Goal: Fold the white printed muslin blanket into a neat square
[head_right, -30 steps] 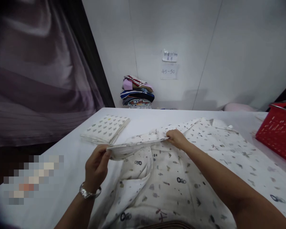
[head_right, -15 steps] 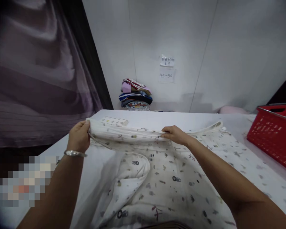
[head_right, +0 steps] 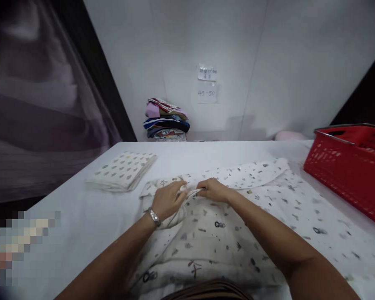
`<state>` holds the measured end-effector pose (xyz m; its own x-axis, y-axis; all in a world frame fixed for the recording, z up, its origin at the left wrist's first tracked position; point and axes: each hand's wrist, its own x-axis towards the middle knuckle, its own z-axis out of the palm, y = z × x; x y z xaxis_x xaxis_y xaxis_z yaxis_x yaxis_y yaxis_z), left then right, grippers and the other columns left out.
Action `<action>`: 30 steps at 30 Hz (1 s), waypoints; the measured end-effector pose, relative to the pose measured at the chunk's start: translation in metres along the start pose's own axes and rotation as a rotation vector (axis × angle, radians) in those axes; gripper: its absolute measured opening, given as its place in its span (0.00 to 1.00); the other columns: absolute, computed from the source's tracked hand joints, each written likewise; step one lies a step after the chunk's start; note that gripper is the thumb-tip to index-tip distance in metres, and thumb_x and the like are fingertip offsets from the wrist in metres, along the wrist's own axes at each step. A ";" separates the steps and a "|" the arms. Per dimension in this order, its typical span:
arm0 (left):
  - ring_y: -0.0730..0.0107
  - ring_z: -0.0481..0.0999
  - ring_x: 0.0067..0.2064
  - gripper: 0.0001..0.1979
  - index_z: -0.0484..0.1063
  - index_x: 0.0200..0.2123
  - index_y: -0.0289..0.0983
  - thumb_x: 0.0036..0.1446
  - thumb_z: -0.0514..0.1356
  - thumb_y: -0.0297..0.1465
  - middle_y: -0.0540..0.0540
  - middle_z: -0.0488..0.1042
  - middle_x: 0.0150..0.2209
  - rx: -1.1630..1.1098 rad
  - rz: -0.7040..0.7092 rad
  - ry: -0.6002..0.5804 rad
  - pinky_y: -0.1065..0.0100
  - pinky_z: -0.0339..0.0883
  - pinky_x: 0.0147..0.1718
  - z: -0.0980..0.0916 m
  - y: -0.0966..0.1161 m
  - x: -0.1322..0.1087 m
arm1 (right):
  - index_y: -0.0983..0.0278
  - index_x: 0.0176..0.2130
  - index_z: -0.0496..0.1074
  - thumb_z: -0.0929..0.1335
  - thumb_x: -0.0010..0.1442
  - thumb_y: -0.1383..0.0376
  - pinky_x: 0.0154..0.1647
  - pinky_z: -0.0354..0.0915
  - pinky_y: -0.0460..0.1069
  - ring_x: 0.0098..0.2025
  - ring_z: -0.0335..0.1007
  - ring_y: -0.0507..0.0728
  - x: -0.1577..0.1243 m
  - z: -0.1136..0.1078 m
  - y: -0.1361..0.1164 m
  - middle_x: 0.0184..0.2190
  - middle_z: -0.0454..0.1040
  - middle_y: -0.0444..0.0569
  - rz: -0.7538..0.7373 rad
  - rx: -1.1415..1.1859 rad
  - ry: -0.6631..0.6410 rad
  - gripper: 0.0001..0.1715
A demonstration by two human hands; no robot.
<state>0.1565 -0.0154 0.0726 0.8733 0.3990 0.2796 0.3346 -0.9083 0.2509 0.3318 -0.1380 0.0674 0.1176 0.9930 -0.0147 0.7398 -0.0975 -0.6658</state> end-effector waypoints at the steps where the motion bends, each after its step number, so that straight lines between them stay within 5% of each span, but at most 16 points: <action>1: 0.64 0.73 0.42 0.17 0.67 0.48 0.43 0.58 0.53 0.41 0.48 0.74 0.43 -0.009 0.040 -0.042 0.67 0.62 0.37 0.006 0.008 0.002 | 0.63 0.34 0.74 0.65 0.55 0.65 0.28 0.56 0.45 0.28 0.64 0.52 0.000 0.001 -0.001 0.26 0.72 0.45 -0.027 -0.014 0.017 0.09; 8: 0.67 0.72 0.35 0.11 0.74 0.34 0.42 0.56 0.54 0.40 0.48 0.72 0.32 -0.008 0.087 -0.227 0.70 0.57 0.30 0.025 0.016 0.020 | 0.62 0.36 0.74 0.65 0.56 0.68 0.30 0.56 0.44 0.29 0.66 0.51 -0.007 0.004 0.004 0.27 0.74 0.43 -0.057 -0.050 0.074 0.08; 13: 0.73 0.69 0.31 0.09 0.72 0.31 0.40 0.55 0.53 0.33 0.49 0.71 0.37 -0.123 0.102 -0.198 0.71 0.54 0.28 0.020 0.014 0.025 | 0.61 0.41 0.72 0.64 0.59 0.65 0.34 0.59 0.45 0.34 0.68 0.53 -0.016 0.001 0.022 0.34 0.75 0.45 -0.108 -0.147 0.093 0.11; 19: 0.73 0.62 0.24 0.13 0.65 0.22 0.38 0.53 0.52 0.38 0.54 0.63 0.20 -0.284 -0.071 -0.198 0.72 0.51 0.25 -0.002 -0.011 0.040 | 0.63 0.49 0.69 0.62 0.57 0.71 0.48 0.60 0.53 0.48 0.67 0.59 -0.040 -0.027 0.090 0.47 0.73 0.52 0.013 -0.448 0.316 0.20; 24: 0.76 0.55 0.22 0.16 0.61 0.20 0.37 0.49 0.53 0.43 0.55 0.56 0.18 -0.496 -0.188 -0.277 0.73 0.47 0.22 -0.008 -0.032 0.047 | 0.65 0.47 0.70 0.63 0.48 0.76 0.50 0.59 0.53 0.48 0.67 0.61 -0.067 -0.065 0.150 0.45 0.74 0.53 0.235 -0.610 0.376 0.26; 30: 0.76 0.55 0.22 0.18 0.61 0.20 0.37 0.46 0.55 0.46 0.56 0.55 0.17 -0.568 -0.292 -0.312 0.74 0.49 0.22 -0.014 -0.050 0.046 | 0.66 0.45 0.71 0.63 0.45 0.76 0.48 0.62 0.52 0.47 0.68 0.62 -0.104 -0.097 0.188 0.44 0.74 0.55 0.435 -0.623 0.448 0.27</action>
<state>0.1749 0.0500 0.0856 0.8650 0.4847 -0.1300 0.4085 -0.5297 0.7433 0.5228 -0.2657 0.0161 0.6253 0.7520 0.2088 0.7801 -0.6099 -0.1395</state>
